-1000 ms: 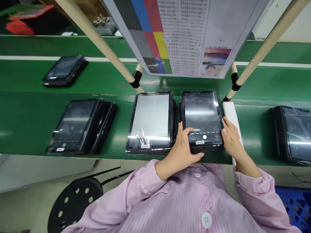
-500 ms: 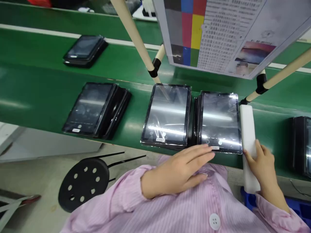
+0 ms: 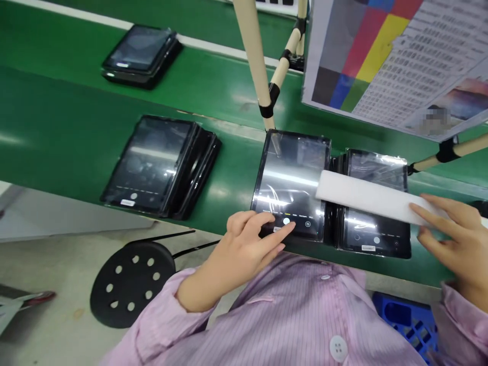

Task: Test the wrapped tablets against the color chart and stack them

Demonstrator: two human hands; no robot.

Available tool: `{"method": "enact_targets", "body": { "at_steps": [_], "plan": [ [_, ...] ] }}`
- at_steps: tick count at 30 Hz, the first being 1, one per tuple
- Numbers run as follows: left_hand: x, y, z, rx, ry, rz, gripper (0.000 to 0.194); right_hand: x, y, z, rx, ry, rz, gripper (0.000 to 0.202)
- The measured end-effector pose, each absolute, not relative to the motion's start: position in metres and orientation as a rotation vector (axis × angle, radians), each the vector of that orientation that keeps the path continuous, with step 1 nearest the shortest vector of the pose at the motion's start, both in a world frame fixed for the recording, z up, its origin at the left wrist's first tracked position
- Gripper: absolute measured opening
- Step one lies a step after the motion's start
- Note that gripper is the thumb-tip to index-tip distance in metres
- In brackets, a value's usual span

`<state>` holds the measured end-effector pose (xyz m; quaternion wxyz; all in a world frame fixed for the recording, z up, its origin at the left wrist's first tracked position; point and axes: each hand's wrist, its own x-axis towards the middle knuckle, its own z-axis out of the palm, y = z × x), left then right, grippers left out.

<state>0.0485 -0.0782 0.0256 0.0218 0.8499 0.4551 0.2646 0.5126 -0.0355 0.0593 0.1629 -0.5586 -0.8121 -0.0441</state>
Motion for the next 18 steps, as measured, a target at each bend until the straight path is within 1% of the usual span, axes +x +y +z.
{"method": "enact_targets", "body": {
  "at_steps": [3,10,13,15,18],
  "plan": [
    [0.041,-0.079,0.020,2.638,1.434,0.827,0.036,0.493,0.002,0.054,-1.436,-2.394,-0.096,0.029],
    [0.039,-0.077,0.012,2.639,1.416,0.965,0.031,0.494,0.011,0.047,-1.543,-2.358,0.085,0.028],
    [0.044,-0.073,0.013,2.661,1.401,0.952,0.028,0.491,0.008,0.049,-1.640,-2.307,0.120,0.029],
    [0.040,-0.072,0.015,2.621,1.405,0.986,0.032,0.489,0.005,0.048,-1.703,-2.276,0.066,0.031],
    [0.018,-0.076,0.015,2.452,1.444,1.224,0.039,0.491,0.001,0.046,-1.701,-2.293,-0.046,0.033]
  ]
}}
